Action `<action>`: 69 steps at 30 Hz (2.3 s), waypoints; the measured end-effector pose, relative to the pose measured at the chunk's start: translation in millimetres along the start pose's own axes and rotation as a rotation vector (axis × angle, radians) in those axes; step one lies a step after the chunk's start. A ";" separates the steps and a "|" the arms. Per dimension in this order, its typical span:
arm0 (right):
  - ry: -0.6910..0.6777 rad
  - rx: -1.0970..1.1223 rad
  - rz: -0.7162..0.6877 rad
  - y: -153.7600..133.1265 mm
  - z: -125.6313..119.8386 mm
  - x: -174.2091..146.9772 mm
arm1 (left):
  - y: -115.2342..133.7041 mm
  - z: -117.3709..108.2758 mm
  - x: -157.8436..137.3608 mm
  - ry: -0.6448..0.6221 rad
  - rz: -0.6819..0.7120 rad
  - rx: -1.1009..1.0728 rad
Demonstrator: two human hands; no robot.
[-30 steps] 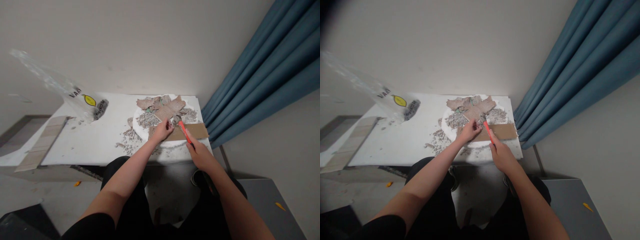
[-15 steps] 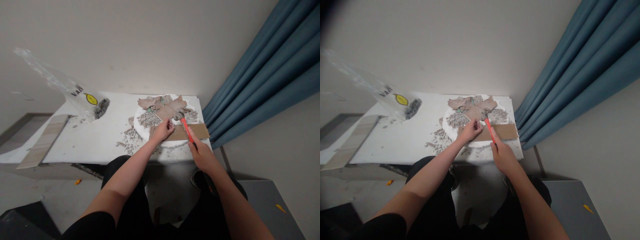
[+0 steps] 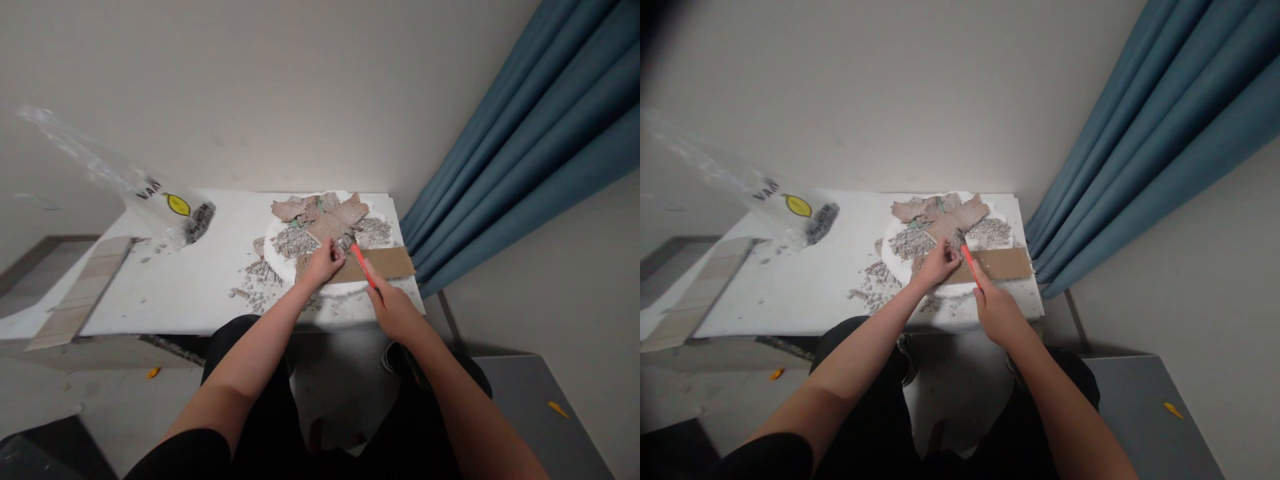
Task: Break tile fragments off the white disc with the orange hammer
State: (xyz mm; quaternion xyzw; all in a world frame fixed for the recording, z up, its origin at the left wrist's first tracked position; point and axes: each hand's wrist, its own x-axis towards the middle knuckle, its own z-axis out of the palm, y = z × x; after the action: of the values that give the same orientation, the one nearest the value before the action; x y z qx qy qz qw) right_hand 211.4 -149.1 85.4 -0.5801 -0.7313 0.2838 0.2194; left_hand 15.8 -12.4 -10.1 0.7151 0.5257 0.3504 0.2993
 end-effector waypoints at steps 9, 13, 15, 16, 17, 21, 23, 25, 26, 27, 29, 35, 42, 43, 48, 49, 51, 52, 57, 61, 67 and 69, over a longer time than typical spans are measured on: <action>-0.006 -0.024 0.026 -2.0 0.0 0.0 | -2.6 1.0 0.0 0.010 0.007 0.005; 0.027 -0.041 0.018 -1.7 0.8 -0.4 | -6.1 1.9 0.8 -0.010 0.025 -0.015; 0.005 -0.058 0.039 -1.5 1.3 -0.5 | -6.8 2.2 0.9 -0.006 0.025 -0.022; -0.012 -0.060 0.046 -1.5 1.5 -0.5 | -6.7 2.3 0.9 -0.002 0.020 -0.024; -0.024 -0.056 0.047 -1.5 1.4 -0.3 | -6.3 2.2 0.8 0.000 0.014 -0.022; 0.018 -0.035 0.017 -0.8 0.3 -0.1 | -3.4 1.2 0.4 -0.004 0.011 -0.002; 0.027 -0.038 0.021 0.2 1.6 0.0 | -2.3 0.5 0.0 -0.007 0.013 0.013; 0.004 -0.034 0.021 0.9 3.9 0.1 | -2.0 0.1 -0.3 -0.003 0.008 0.019; -0.007 -0.029 0.017 0.8 4.7 0.1 | -2.1 0.2 -0.4 -0.003 0.006 0.016; -0.012 -0.024 0.010 0.1 5.0 -0.2 | -2.4 0.5 -0.4 -0.004 0.004 0.012; -0.011 -0.019 0.006 -2.5 3.6 -1.2 | -2.8 1.5 -0.4 -0.009 0.003 0.012; -0.022 -0.039 0.052 -3.9 0.1 -1.6 | -1.0 -4.1 0.6 -0.027 0.022 0.014; 0.003 -0.086 0.035 -0.6 0.6 -1.1 | -6.6 -27.8 3.8 -0.028 0.032 -0.065; 0.014 -0.087 0.029 -2.5 -0.4 -1.7 | -8.0 -28.9 4.1 -0.033 0.024 -0.064; -0.062 -0.159 0.084 -6.4 4.8 1.4 | -10.4 -28.2 4.4 -0.037 -0.008 -0.013; -0.085 -0.182 0.107 -5.4 6.5 2.7 | -9.9 -28.0 4.4 -0.033 -0.010 -0.002; -0.096 -0.212 0.137 -3.2 7.9 4.2 | -8.8 -27.9 4.3 -0.032 -0.012 0.019; -0.087 -0.216 0.137 -2.5 7.4 4.1 | -8.3 -27.9 4.4 -0.034 -0.015 0.029; -0.062 -0.211 0.100 -5.2 5.5 1.7 | -8.3 -27.7 4.9 -0.039 -0.016 0.042; -0.128 -0.295 0.168 -3.9 11.3 5.8 | -8.6 -28.5 4.6 -0.046 -0.009 0.016; -0.052 -0.257 0.150 -2.6 7.3 2.5 | -10.4 -29.5 4.9 -0.068 -0.016 0.026; -0.069 -0.254 0.127 -5.4 9.3 1.2 | -12.1 -29.2 5.3 -0.070 -0.017 0.018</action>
State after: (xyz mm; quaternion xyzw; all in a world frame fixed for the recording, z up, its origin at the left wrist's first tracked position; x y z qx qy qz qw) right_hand 201.2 -150.3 82.1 -0.6382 -0.7303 0.2222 0.1006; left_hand -13.6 -2.3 -2.0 0.7250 0.5240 0.3181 0.3138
